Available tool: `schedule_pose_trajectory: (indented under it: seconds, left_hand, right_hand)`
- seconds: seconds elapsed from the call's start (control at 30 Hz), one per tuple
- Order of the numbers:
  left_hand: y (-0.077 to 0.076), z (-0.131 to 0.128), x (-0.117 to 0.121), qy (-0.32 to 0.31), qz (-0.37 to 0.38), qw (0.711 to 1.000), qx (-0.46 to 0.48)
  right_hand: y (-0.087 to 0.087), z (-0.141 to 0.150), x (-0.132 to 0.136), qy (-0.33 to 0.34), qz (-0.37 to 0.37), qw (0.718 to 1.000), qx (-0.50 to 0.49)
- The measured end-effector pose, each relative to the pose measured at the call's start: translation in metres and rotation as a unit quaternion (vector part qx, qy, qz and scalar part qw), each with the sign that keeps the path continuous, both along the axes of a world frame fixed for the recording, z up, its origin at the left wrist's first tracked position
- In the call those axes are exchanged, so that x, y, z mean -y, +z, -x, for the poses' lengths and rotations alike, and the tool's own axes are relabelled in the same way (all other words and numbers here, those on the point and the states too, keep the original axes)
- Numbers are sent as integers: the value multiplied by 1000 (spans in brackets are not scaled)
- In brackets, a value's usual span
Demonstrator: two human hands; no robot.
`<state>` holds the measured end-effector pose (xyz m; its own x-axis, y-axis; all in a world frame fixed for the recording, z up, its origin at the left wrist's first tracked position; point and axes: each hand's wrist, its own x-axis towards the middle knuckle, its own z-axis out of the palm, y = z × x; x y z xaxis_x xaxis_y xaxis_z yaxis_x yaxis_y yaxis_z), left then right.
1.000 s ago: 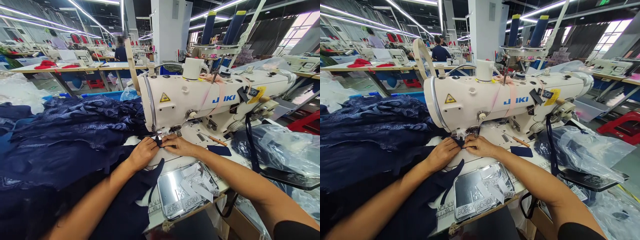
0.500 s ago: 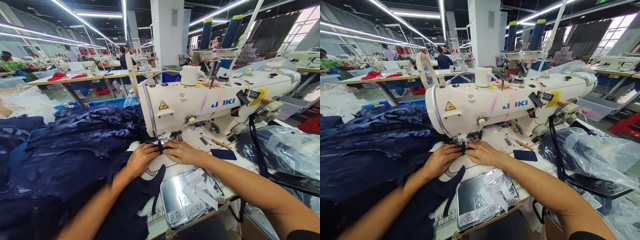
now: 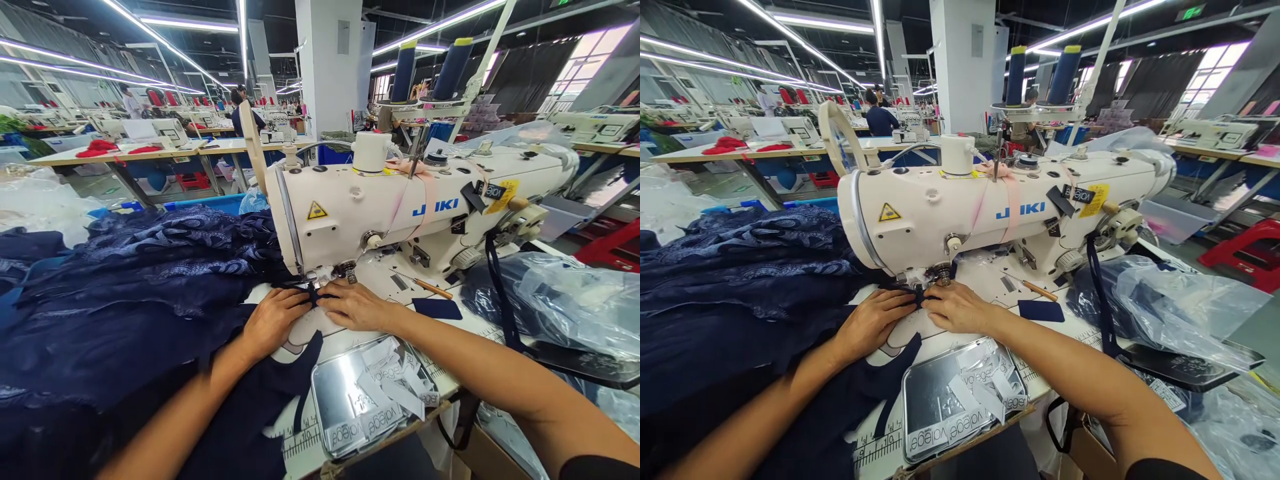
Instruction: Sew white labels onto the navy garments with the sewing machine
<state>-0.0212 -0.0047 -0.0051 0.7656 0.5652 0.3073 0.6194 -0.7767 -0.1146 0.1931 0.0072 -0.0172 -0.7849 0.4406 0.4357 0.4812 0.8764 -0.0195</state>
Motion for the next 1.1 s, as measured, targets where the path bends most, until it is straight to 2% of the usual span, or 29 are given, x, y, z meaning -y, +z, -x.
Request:
schedule_pose_trajectory:
  seconds: [0.33,0.53,0.67,0.83,1.0,1.1]
  left_hand:
    - [4,-2,-6,31,21,999,-1]
    - [3,-4,-13,43,24,999,11]
    - [4,-7,-12,63,-11,998,11]
    - [8,-15,3,141,-101,984,-50]
    - [4,-21,14,234,-113,962,-83]
    - [3,-20,9,245,-117,959,-75]
  right_hand:
    - [-2,3,-2,-27,-11,999,27]
    - [0,0,-3,-48,20,998,42]
    - [-2,-2,-8,-46,35,998,33]
    - [-2,3,-11,-95,44,994,36]
    - [10,11,-3,-148,45,983,95]
    - [19,9,5,-143,35,982,119]
